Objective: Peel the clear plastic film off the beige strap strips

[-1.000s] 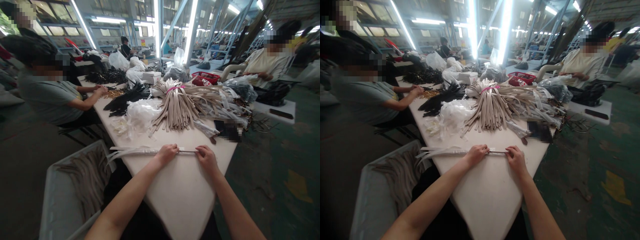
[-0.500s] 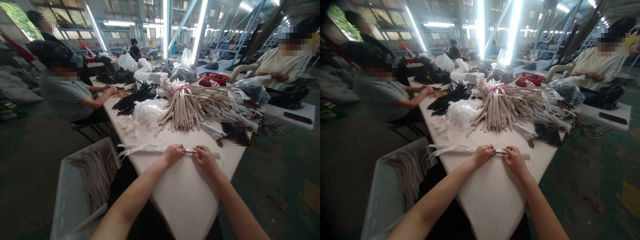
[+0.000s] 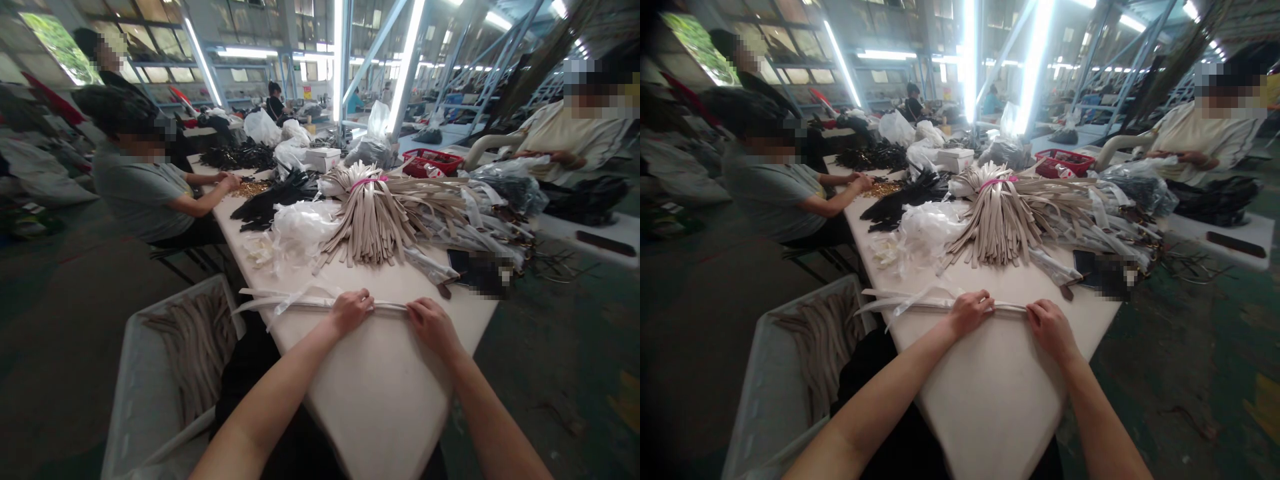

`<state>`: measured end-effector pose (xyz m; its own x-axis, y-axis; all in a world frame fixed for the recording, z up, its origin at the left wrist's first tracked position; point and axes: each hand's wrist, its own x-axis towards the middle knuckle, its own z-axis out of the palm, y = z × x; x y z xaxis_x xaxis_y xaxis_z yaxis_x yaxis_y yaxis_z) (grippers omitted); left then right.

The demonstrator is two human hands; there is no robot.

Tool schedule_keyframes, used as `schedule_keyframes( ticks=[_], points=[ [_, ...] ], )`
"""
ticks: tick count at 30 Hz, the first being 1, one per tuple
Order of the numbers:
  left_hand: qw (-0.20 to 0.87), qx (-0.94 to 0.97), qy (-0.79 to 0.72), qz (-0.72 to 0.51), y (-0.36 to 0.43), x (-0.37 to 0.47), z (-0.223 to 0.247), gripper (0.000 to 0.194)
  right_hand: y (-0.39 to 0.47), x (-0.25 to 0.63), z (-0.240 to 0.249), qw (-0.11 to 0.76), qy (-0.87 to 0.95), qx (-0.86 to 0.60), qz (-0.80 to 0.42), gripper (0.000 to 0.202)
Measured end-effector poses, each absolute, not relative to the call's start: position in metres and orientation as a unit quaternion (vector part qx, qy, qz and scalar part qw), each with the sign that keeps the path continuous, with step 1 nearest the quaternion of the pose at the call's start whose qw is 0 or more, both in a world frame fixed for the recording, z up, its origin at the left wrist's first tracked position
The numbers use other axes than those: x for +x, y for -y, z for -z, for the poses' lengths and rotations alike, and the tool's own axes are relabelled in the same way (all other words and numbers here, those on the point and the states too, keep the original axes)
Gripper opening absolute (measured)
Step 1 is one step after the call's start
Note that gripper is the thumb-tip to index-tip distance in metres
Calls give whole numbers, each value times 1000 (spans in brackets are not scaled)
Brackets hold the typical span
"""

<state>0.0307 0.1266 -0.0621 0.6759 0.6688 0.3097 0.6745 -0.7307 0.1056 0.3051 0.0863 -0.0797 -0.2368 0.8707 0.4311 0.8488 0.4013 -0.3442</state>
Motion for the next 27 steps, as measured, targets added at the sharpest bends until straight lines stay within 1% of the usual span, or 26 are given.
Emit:
schedule_keyframes(
  ticks=[5,9,13,16,19,21,24,25,27],
  points=[
    [10,-927,341,158,-129,29,66,20,-74,331,88,310,755,-577,-4,21],
    [-4,-931,333,153,-130,28,67,19,-72,324,94,320,756,-570,-33,32],
    [-22,-928,334,163,-127,28,62,25,-73,320,104,320,761,-562,-52,27],
    [-42,-914,355,191,-123,26,60,27,-72,319,107,346,731,-587,-32,26],
    [-87,-892,373,240,-123,22,61,33,-70,305,97,378,705,-599,-23,27],
    [-125,-870,382,285,-126,20,63,33,-71,284,83,396,701,-591,-56,29],
    [-170,-826,405,354,-133,19,64,19,-82,245,62,411,698,-559,-178,29],
    [-179,-813,412,371,-135,20,64,16,-87,233,56,423,683,-553,-221,32],
    [-192,-797,420,389,-139,21,64,15,-100,215,48,440,650,-544,-298,46]
  ],
)
